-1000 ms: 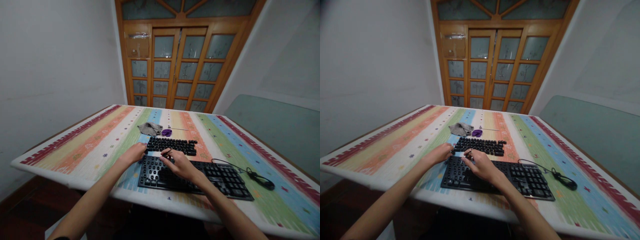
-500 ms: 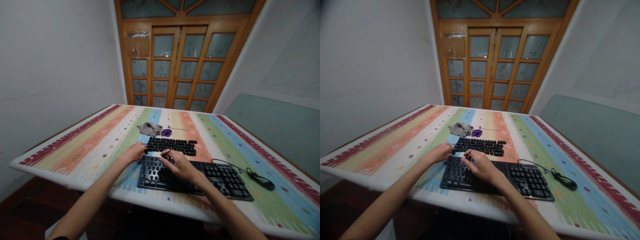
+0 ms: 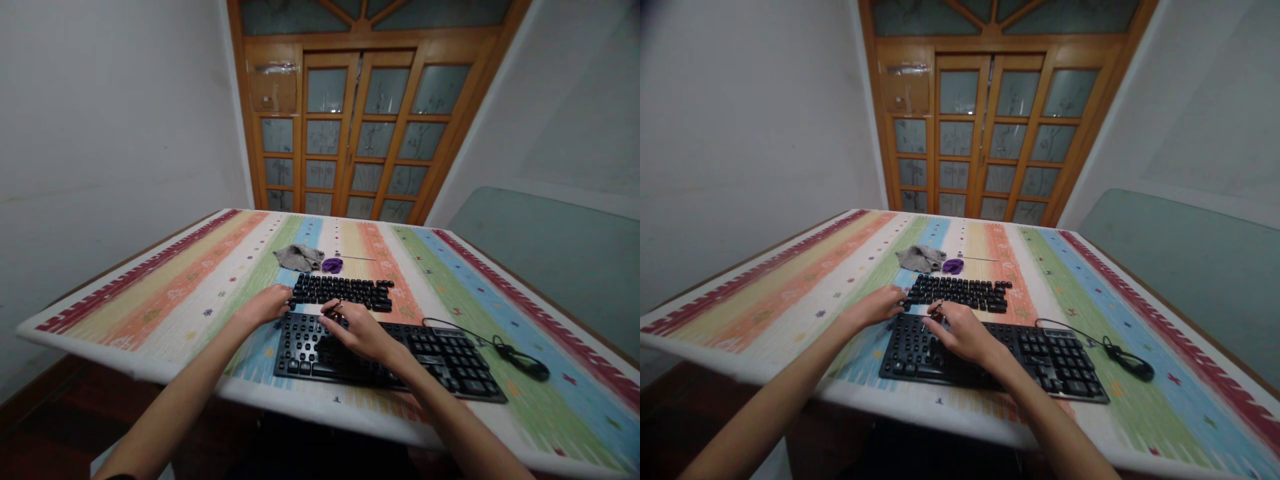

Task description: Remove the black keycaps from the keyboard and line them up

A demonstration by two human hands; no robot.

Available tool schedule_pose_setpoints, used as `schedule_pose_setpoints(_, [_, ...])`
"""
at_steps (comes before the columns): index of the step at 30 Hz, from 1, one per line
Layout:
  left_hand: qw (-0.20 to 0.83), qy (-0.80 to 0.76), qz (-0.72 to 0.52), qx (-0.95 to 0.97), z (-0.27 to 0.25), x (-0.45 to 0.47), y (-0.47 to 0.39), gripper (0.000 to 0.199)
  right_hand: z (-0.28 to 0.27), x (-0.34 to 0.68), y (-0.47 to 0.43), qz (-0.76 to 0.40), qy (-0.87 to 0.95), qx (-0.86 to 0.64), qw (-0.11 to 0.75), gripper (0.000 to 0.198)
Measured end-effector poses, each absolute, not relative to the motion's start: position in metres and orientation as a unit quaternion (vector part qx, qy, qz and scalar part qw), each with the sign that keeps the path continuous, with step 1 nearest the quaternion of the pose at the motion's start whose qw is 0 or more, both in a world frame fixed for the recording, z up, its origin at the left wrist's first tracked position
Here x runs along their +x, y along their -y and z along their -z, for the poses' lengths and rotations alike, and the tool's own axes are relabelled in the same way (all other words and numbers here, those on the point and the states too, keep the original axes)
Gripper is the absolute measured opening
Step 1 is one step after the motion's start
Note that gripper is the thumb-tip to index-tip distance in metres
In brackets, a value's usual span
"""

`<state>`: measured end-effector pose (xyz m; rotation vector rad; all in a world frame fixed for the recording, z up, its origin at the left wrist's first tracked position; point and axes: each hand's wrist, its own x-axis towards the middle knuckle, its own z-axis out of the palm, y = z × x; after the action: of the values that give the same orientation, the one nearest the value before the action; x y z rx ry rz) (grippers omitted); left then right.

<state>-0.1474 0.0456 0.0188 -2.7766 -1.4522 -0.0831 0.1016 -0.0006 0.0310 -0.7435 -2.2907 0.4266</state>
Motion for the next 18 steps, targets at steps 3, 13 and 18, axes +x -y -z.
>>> schedule_pose_setpoints(3, [0.007, 0.464, 0.03, -0.885, -0.019, -0.149, -0.045, 0.01, -0.031, 0.101, 0.001, -0.17, 0.881, -0.284, 0.339, 0.018])
schedule_pose_setpoints(13, [-0.009, 0.467, 0.061, -0.882, -0.01, -0.153, -0.048, 0.007, -0.032, 0.099, 0.002, -0.177, 0.883, -0.28, 0.331, 0.019])
schedule_pose_setpoints(18, [-0.007, 0.479, 0.058, -0.876, -0.009, -0.156, -0.048, 0.01, -0.031, 0.099, 0.003, -0.183, 0.884, -0.279, 0.327, 0.017])
